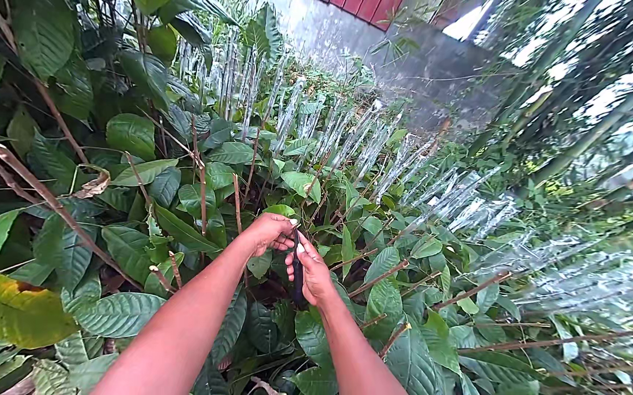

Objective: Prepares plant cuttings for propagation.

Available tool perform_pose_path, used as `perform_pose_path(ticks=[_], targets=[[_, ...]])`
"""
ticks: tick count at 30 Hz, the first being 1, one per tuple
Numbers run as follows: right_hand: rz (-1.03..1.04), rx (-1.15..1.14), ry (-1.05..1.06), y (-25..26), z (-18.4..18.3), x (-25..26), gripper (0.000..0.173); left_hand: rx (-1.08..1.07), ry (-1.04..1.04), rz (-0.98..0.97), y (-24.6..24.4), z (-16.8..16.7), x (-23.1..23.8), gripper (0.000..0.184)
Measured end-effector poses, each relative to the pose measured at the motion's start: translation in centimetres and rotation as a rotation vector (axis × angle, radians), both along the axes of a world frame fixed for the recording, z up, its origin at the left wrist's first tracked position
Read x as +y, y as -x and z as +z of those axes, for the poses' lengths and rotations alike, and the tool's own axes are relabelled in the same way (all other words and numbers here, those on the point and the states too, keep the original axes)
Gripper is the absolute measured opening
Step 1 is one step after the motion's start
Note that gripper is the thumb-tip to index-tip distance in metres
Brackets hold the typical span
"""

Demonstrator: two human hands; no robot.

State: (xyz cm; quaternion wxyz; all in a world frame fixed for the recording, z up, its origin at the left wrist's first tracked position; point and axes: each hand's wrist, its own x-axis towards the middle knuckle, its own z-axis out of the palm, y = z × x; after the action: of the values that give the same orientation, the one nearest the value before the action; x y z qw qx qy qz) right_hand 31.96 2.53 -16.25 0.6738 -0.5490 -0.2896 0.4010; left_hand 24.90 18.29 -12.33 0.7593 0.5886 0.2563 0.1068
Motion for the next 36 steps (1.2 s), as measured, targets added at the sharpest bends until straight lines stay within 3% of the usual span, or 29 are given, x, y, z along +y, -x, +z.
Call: perform_pose_path(ticks=[8, 11, 15, 19, 24, 30, 36], targets=[[-0.014, -0.003, 0.014, 0.0, -0.2, 0.0, 0.050, 0.011, -0.004, 0.014, 0.1, 0.1, -0.1, 0.029], [-0.115, 0.034, -0.112, 0.5, 1.6, -0.9, 0.049, -0.052, -0.113, 0.099, -0.4, 2.0, -0.6, 0.050], [-0.195, 0.107, -0.299, 0.5, 3.3, -2.5, 0.048, -0.271, -0.265, 0.247, -2.8, 3.2, -1.7, 0.045], [-0.216, 0.101, -0.314, 0.1, 3.7, -3.6, 0.048, -0.237, -0.340, -0.007, -4.5, 3.7, -3.0, 0.060], [-0.221, 0.058, -0.267, -0.8, 3.9, -4.8, 0.049, -0.027, -0.468, -0.138, -3.4, 5.2, -3.6, 0.070], [-0.200, 0.012, -0.211, -0.9, 4.0, -4.5, 0.047, -0.064, -0.356, -0.202, -2.8, 4.4, -2.5, 0.071], [-0.174, -0.042, -0.169, -0.9, 4.2, -4.1, 0.048, -0.132, -0.244, -0.259, -2.9, 3.9, -3.0, 0.058]])
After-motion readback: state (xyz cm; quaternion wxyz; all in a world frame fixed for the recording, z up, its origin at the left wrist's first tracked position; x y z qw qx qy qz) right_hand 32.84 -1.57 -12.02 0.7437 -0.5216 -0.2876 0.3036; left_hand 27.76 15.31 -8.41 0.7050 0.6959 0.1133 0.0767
